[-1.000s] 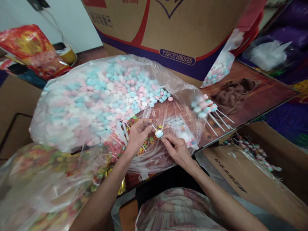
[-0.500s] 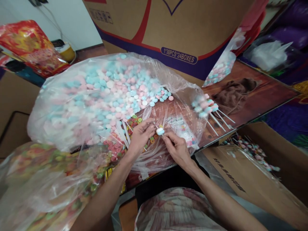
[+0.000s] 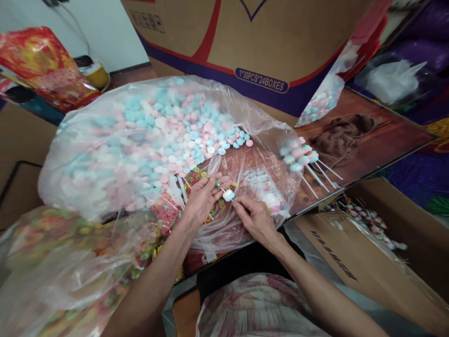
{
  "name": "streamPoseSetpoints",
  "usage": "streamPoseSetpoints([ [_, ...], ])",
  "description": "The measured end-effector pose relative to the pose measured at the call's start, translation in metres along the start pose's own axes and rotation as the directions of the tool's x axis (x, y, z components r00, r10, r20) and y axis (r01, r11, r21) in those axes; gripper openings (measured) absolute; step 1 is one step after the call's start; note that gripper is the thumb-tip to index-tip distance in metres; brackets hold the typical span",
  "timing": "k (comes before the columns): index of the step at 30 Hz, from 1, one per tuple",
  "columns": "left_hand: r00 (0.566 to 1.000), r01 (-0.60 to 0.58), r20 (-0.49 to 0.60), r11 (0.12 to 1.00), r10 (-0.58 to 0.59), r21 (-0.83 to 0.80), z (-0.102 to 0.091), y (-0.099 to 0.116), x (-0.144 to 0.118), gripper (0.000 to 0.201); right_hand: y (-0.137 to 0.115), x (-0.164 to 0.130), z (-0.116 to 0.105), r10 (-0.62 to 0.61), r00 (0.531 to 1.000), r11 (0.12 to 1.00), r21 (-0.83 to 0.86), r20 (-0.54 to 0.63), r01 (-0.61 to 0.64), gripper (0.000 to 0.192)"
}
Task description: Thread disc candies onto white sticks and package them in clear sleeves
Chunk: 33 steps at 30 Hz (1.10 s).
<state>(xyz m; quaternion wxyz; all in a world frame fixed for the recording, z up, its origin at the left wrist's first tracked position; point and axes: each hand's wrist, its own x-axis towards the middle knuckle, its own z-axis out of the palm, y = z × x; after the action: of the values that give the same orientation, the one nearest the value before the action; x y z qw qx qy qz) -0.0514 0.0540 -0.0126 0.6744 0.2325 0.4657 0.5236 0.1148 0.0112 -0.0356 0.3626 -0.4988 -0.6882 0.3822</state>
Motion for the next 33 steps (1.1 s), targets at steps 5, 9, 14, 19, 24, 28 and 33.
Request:
streamPoseSetpoints([
  [5,1.000,0.016,0.007,1.000,-0.016,-0.014,0.004,-0.002,-0.004,0.029,0.000,0.001,0.000,-0.003,1.000,1.000,0.025,-0.031,0.003,0.024],
  [9,0.995,0.090,0.047,0.995,-0.089,-0.033,0.012,-0.012,-0.012,0.035,0.000,-0.002,-0.003,0.006,0.996,0.996,0.089,-0.086,0.002,0.024],
  [14,0.984,0.128,0.123,0.991,-0.131,0.036,0.025,-0.025,-0.025,0.038,0.002,-0.011,-0.002,0.059,0.987,0.990,0.137,-0.150,-0.038,0.025],
  [19,0.997,0.003,0.076,0.975,-0.021,0.223,0.027,-0.014,-0.016,0.038,0.003,-0.009,-0.001,0.160,0.974,0.965,0.235,-0.163,-0.119,0.030],
  [24,0.894,-0.307,0.040,0.547,0.446,0.779,-0.011,0.026,0.018,0.014,0.003,-0.007,0.000,0.180,0.969,0.961,0.243,-0.170,-0.136,0.031],
  [28,0.844,-0.266,0.144,0.169,0.517,0.949,-0.035,0.047,0.044,0.020,0.002,-0.006,0.002,0.193,0.967,0.954,0.261,-0.165,-0.145,0.031],
  [33,0.827,-0.198,0.257,-0.169,0.500,0.966,-0.025,0.044,0.071,0.032,0.003,-0.005,0.004,0.193,0.970,0.955,0.256,-0.147,-0.151,0.032],
])
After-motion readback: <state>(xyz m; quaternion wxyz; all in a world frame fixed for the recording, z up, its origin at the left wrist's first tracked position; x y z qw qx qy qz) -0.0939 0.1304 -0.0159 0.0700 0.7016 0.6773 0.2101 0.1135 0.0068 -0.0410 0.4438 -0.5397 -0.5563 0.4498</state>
